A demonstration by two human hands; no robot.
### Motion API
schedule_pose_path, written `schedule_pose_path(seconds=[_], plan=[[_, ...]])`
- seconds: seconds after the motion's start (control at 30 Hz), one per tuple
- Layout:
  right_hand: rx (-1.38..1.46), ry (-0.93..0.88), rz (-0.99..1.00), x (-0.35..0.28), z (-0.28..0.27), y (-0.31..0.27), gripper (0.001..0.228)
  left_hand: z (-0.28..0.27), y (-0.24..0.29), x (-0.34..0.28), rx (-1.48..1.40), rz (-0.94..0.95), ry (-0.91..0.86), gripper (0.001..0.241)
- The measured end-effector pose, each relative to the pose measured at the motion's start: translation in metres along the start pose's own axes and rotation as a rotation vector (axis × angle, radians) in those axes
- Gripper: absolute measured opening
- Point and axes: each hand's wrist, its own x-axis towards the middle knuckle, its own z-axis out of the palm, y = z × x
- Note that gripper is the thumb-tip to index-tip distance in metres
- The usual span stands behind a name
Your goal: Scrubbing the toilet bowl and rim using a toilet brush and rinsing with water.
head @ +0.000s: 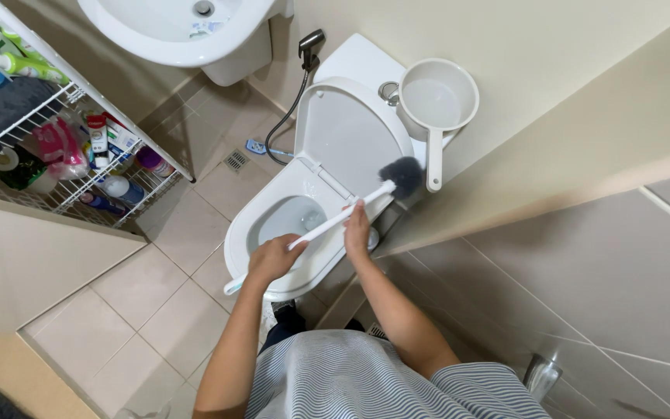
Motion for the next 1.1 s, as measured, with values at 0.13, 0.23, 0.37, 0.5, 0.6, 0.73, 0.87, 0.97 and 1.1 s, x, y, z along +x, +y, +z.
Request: schedule_pose_path(seconds=[0.13,0.23,0.37,0.5,0.6,0.73,0.87,0.97,1.1], plan=[[0.038,0.149,-0.289,0.031,-0.012,-0.035,0.054,-0.003,-0.053,0.011,-0.133,-0.071,0.023,0.043],[-0.446,0.244,-0.711,0.041,-0.019,-0.095,0.029,-0.015,-0.057,0.018,-0.328,-0.119,0.156,0.048],[-0.674,0.188,-0.771,0.08,-0.017,-0.146,0.068,-0.047,-0.01,0.028,-0.183,-0.108,0.341,0.044],[-0.789,0.076,-0.466,0.084,-0.006,-0.174,0.087,-0.063,0.037,0.037,-0.122,0.11,0.385,0.043],[-0.863,0.051,-0.41,0.065,-0.001,-0.181,0.091,-0.079,0.068,0.024,-0.018,0.068,0.217,0.044],[-0.86,0.061,-0.496,0.038,0.001,-0.161,0.092,-0.069,0.018,0.051,-0.077,0.133,0.298,0.042],[-0.839,0.077,-0.668,0.005,0.009,-0.148,0.095,-0.078,-0.026,0.072,-0.136,-0.05,0.363,0.04],[-0.85,0.089,-0.713,-0.006,0.015,-0.147,0.097,-0.074,-0.045,0.072,-0.15,-0.038,0.373,0.04],[-0.853,0.101,-0.646,-0.01,0.026,-0.146,0.097,-0.073,-0.043,0.051,-0.129,0.08,0.359,0.041]])
